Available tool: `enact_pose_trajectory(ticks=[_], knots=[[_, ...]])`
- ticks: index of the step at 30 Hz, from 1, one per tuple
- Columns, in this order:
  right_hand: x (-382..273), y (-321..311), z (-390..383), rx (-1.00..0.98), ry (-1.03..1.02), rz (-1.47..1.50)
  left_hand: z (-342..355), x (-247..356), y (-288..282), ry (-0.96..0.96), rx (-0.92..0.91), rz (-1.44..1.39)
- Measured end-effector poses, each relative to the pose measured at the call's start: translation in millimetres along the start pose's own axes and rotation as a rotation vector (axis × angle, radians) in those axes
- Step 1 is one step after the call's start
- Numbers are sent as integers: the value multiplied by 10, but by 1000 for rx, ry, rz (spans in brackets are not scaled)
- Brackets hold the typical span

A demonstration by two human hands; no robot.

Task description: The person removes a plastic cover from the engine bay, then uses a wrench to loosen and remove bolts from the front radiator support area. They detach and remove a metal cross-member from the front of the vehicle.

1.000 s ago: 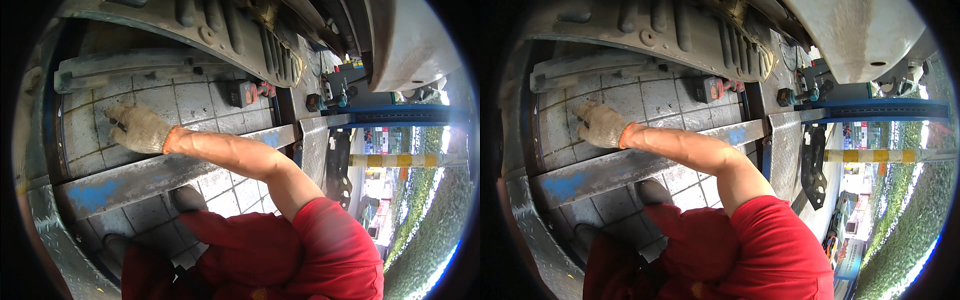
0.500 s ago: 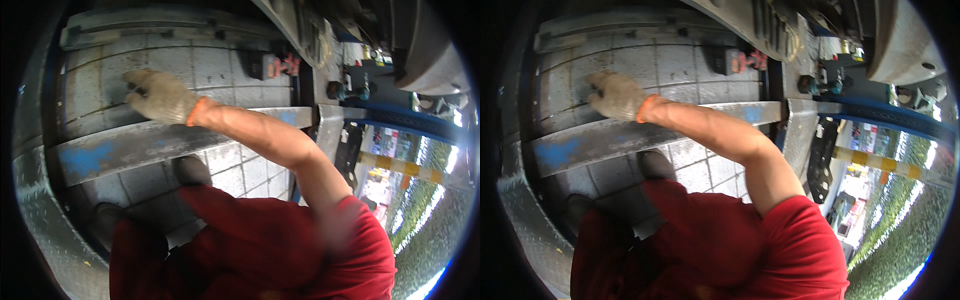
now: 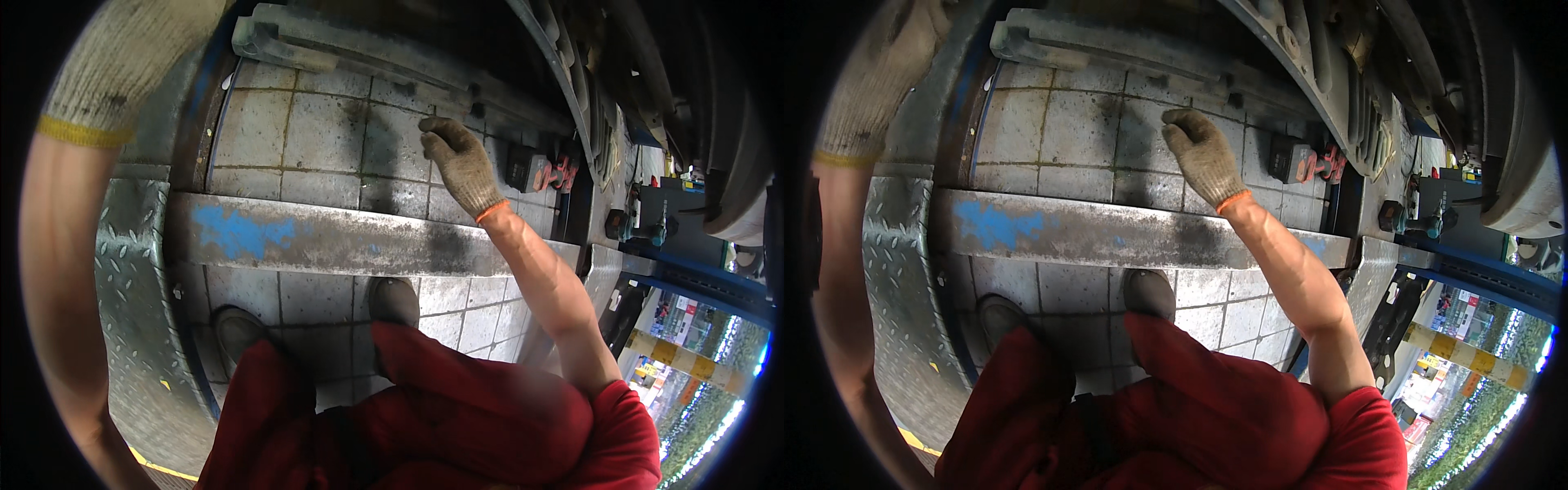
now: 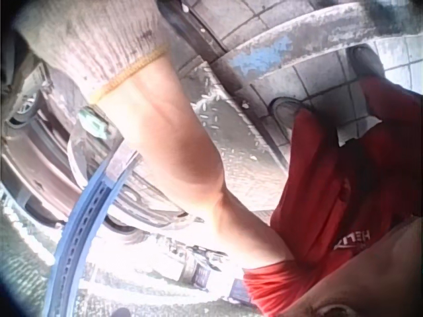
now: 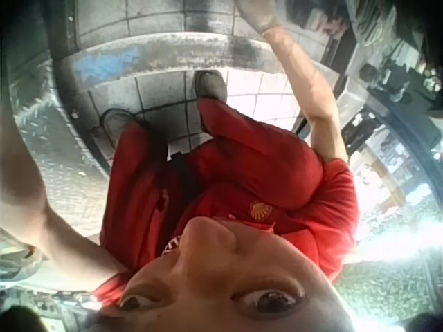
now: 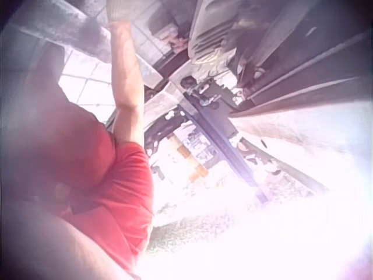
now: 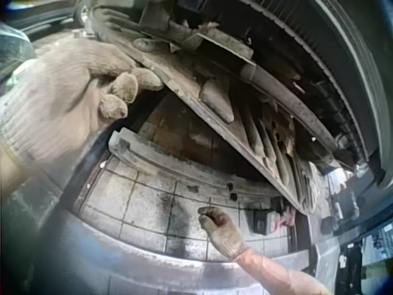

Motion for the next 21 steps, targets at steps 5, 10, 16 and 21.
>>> enact_pose_trajectory(ticks=[5, 10, 16, 21], knots=[[381, -646, -197, 222, -83, -82, -12, -13, 39, 132, -16, 422], [1054, -1904, -851, 405, 237, -364, -54, 182, 117, 471, 107, 1618], [1341, -3934, -1517, 855, 407, -453, 120, 185, -112, 207, 62, 1397], [2058, -4957, -1671, 1105, 644, -254, 198, 324, 65, 318, 0, 1406]])
Point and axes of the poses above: each hand's wrist, its own z-axis towards the middle knuckle, its own y-axis out of the palm, x = y × z, the point moved 9 cm from there along z, towards the middle knuckle, and after that the axes turned 1 degree about z, right-handed, at the moved point
